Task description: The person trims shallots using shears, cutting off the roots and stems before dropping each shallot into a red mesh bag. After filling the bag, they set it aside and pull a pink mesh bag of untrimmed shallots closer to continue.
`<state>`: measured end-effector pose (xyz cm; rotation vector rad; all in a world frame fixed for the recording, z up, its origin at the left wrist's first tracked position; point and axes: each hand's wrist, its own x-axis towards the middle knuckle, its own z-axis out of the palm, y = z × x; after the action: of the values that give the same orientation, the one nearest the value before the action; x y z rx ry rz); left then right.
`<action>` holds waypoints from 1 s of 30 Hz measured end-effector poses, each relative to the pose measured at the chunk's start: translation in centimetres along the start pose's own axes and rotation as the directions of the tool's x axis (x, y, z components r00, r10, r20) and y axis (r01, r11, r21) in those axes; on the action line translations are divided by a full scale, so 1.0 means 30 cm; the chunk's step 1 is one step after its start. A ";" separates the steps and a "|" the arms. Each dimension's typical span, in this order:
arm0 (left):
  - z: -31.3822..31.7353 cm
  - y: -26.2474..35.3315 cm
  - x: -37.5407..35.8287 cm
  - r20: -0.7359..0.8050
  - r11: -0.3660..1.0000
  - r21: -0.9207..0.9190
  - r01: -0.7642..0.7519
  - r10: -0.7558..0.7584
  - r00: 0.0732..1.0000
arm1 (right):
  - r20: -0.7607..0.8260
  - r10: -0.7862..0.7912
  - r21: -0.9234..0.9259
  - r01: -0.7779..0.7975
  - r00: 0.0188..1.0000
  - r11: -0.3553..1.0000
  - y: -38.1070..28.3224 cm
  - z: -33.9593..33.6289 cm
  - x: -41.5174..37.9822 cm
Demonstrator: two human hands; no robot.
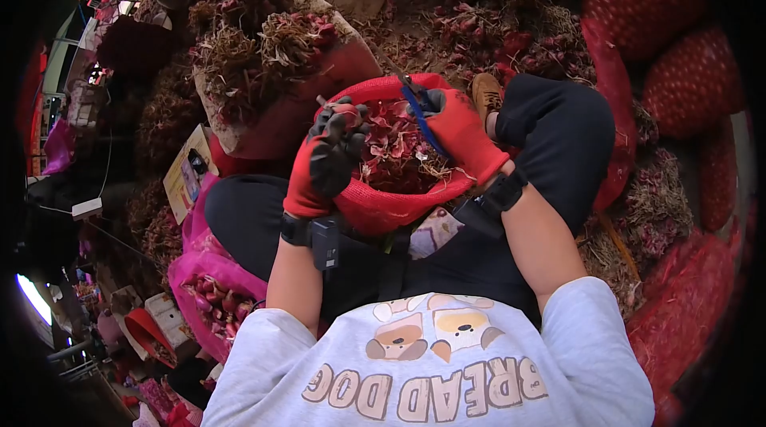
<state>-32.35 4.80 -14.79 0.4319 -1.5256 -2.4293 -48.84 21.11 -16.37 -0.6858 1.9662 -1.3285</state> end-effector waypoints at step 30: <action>0.039 -0.035 0.008 0.260 0.629 0.692 -0.355 0.241 0.935 | -0.040 -0.196 0.159 0.200 0.980 0.967 -0.071 0.067 -0.034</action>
<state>-33.04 6.14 -15.28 0.1000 -2.3949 -1.5257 -46.53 19.93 -14.69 -0.8067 1.8194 -1.6041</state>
